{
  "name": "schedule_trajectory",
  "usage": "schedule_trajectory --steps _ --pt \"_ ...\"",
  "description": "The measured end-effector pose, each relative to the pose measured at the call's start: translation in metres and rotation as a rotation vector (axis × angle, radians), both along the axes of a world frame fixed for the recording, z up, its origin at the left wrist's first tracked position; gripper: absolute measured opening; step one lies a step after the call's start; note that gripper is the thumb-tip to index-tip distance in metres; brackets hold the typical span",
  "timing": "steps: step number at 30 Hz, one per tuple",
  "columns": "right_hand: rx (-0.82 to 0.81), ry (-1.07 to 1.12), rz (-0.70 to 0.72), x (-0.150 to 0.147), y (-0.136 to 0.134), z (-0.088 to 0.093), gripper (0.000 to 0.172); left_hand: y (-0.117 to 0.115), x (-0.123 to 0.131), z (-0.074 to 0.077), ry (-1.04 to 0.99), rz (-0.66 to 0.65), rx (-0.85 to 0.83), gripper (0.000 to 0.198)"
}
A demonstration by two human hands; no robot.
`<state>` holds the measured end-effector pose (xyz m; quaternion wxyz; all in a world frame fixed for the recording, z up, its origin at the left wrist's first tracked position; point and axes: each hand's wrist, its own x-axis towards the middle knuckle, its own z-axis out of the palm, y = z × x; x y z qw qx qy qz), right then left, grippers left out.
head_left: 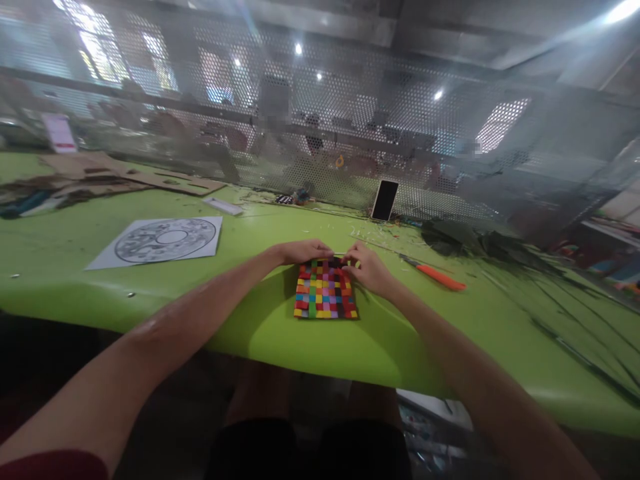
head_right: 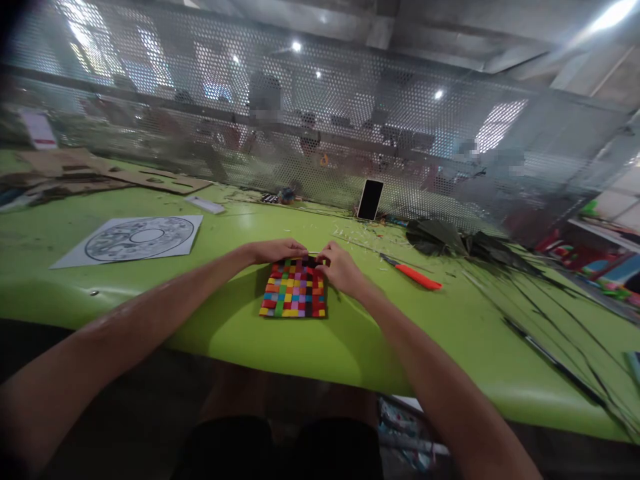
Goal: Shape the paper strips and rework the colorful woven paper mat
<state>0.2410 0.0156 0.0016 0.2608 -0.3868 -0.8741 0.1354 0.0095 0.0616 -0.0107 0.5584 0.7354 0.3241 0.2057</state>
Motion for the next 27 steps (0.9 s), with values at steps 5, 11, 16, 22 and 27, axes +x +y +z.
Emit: schedule_trajectory --steps 5,11,16,22,27 --pt "-0.105 -0.133 0.013 -0.001 -0.005 0.007 0.005 0.000 0.001 0.003 0.042 -0.077 0.128 0.041" --pt "-0.030 -0.125 -0.046 -0.003 -0.008 0.009 0.011 -0.001 0.000 0.006 0.079 -0.045 0.190 0.048" --pt "-0.036 -0.110 -0.081 -0.004 -0.008 0.005 0.010 0.001 -0.001 0.004 0.100 -0.009 0.186 0.051" --pt "-0.121 0.075 -0.235 0.014 0.012 0.001 0.007 0.003 -0.005 -0.001 -0.141 0.228 -0.031 0.057" --pt "-0.082 0.318 -0.340 0.029 0.036 -0.011 0.011 0.002 -0.003 -0.004 -0.209 0.126 -0.157 0.057"
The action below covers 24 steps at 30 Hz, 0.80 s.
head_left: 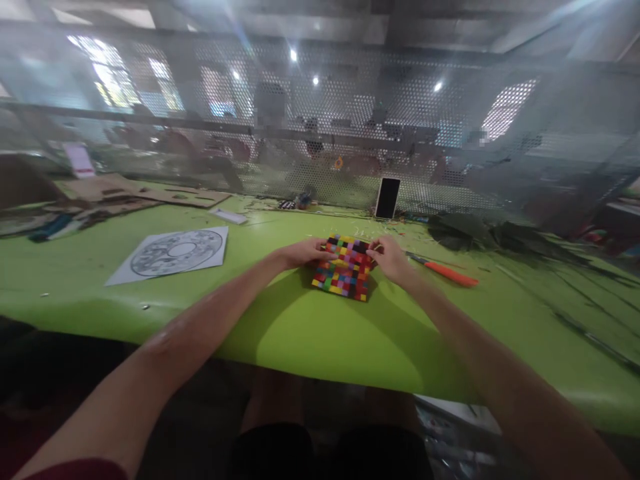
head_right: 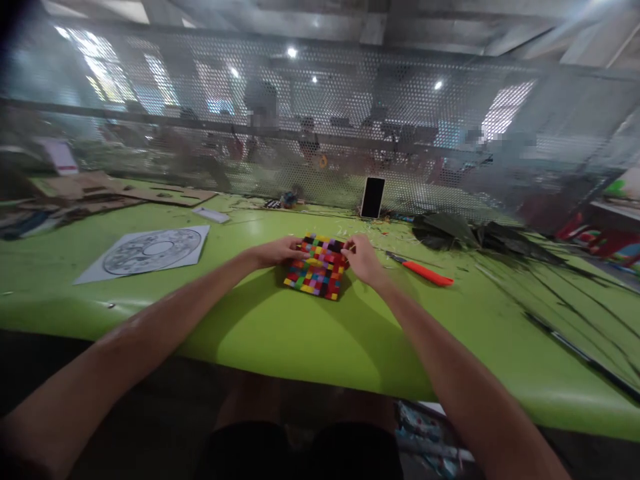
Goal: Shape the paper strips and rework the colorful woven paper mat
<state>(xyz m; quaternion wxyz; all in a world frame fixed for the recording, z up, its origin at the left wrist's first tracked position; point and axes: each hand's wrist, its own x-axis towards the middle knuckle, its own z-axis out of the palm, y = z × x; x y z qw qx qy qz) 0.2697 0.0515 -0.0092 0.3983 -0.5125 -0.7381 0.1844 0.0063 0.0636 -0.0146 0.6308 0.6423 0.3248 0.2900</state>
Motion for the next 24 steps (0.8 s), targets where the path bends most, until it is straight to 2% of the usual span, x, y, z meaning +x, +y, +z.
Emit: schedule_trajectory --steps 3,7,10,12,14,17,22,24 --pt "0.031 0.146 -0.007 0.001 0.005 -0.003 0.010 0.003 0.002 -0.005 0.006 -0.019 0.000 0.054" --pt "0.240 0.255 -0.114 0.000 0.000 0.003 0.012 0.007 0.006 -0.010 -0.066 0.134 -0.039 0.054" --pt "0.291 0.112 -0.059 -0.001 -0.009 0.009 0.010 0.008 0.010 -0.012 -0.139 0.237 -0.093 0.055" --pt "0.284 -0.055 0.034 -0.004 -0.014 0.011 0.006 0.008 0.012 -0.012 -0.186 0.264 -0.110 0.053" --pt "0.282 -0.193 0.069 -0.008 -0.019 0.009 0.009 0.008 0.013 -0.013 -0.214 0.261 -0.109 0.051" --pt "0.270 -0.327 0.031 -0.012 -0.023 0.003 0.018 0.007 0.011 -0.013 -0.207 0.240 -0.097 0.048" --pt "0.231 -0.416 0.006 -0.015 -0.021 -0.001 0.003 0.006 0.009 -0.013 -0.205 0.212 -0.081 0.051" --pt "0.176 -0.416 0.027 -0.015 -0.020 0.000 0.005 0.007 0.009 -0.013 -0.184 0.205 -0.072 0.053"
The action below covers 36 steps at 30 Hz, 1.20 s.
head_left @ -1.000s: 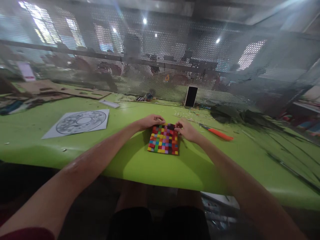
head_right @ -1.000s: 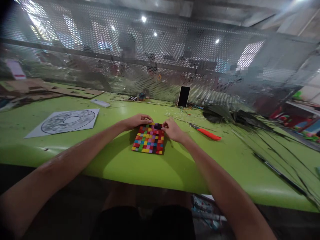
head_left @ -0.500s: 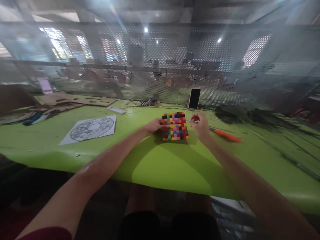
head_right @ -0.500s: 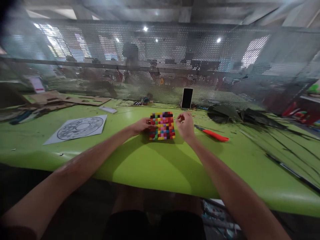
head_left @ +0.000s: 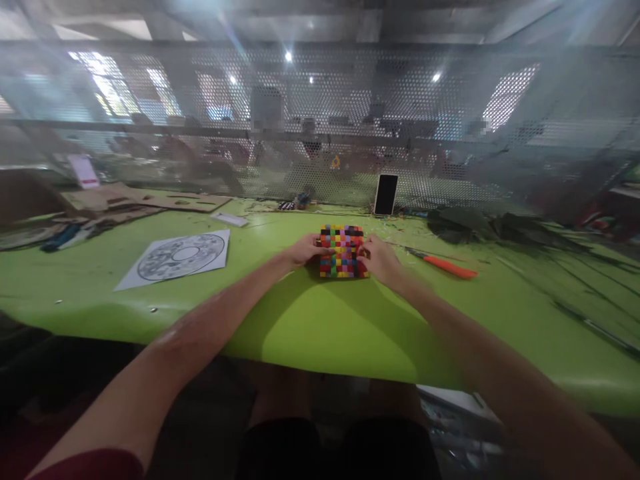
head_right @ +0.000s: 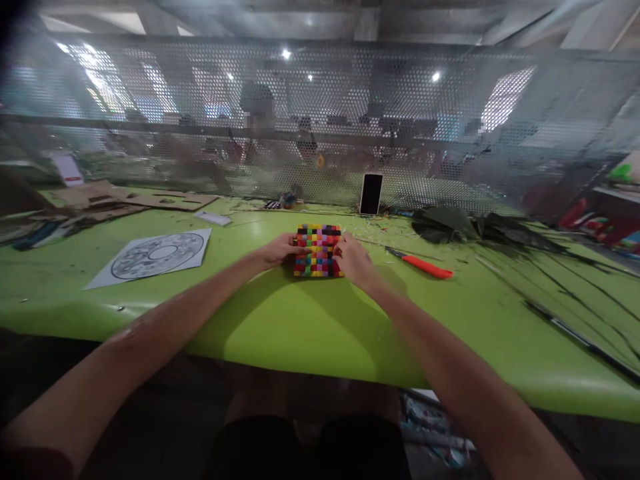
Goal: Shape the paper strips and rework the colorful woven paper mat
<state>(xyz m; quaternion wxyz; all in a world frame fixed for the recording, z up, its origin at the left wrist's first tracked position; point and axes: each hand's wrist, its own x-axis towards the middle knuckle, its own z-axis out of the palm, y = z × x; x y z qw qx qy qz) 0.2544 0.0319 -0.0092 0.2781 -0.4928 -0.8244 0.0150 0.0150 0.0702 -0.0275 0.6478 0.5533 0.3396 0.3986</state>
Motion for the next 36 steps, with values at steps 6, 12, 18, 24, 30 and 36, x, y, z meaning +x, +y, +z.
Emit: schedule_trajectory --steps 6,12,18,24,30,36 --pt "-0.224 0.053 0.124 0.009 0.003 0.014 0.011 0.004 -0.001 0.000 0.023 0.012 0.024 0.060" --pt "-0.674 0.228 0.440 0.030 -0.001 0.033 0.013 0.006 -0.012 0.002 0.108 -0.077 0.076 0.056" --pt "-0.847 0.401 0.541 0.034 -0.013 0.042 0.028 0.007 -0.018 0.003 0.121 -0.162 0.100 0.055" --pt "-0.901 0.489 0.540 0.035 -0.011 0.033 0.036 0.006 -0.018 0.003 0.125 -0.155 0.045 0.055" --pt "-0.599 0.636 0.179 0.028 0.004 0.017 0.034 0.009 -0.016 0.000 -0.005 0.021 -0.017 0.044" --pt "-0.568 0.586 0.136 0.012 0.001 0.007 0.022 0.007 -0.009 0.001 -0.085 0.043 0.018 0.048"
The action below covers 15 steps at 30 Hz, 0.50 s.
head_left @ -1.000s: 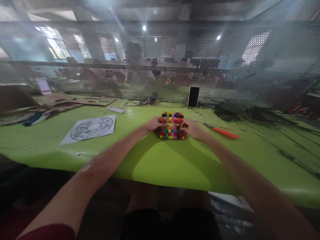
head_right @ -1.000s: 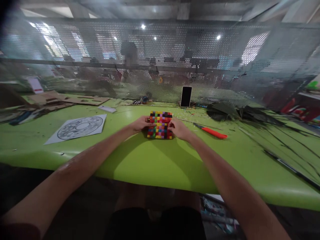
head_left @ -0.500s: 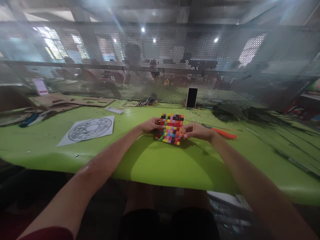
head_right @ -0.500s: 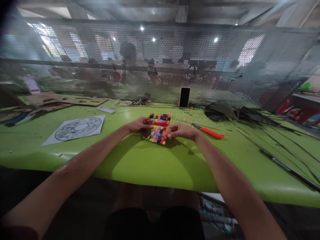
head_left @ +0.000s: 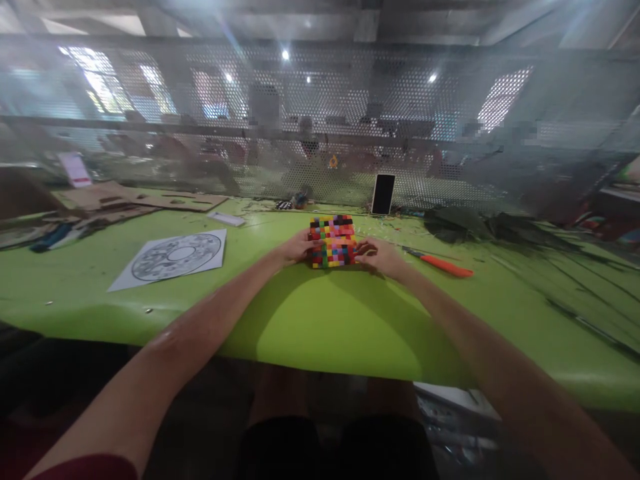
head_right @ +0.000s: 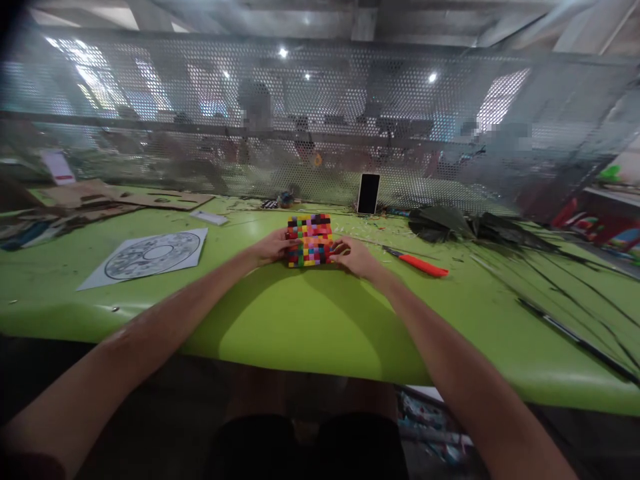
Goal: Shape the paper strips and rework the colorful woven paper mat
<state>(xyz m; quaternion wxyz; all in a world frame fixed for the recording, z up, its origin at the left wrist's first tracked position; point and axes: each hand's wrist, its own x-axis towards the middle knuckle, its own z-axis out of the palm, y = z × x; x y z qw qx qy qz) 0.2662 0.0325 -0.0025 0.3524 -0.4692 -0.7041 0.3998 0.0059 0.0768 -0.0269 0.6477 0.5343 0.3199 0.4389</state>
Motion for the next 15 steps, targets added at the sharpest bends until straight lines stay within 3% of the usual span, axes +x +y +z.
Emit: schedule_trajectory --steps 5,8,11,15 --pt "-0.064 0.184 -0.075 -0.007 0.003 -0.007 0.024 -0.007 0.005 0.006 0.066 0.068 0.061 0.067" --pt "0.000 0.293 -0.135 -0.002 0.009 -0.008 0.023 -0.005 0.002 0.008 0.291 0.216 0.180 0.080" --pt "-0.006 0.350 -0.175 0.002 0.013 -0.006 0.023 -0.001 -0.001 0.008 0.560 0.272 0.441 0.062" --pt "-0.054 0.362 -0.177 0.000 0.011 -0.008 0.019 -0.001 0.002 0.003 0.763 0.142 0.714 0.032"
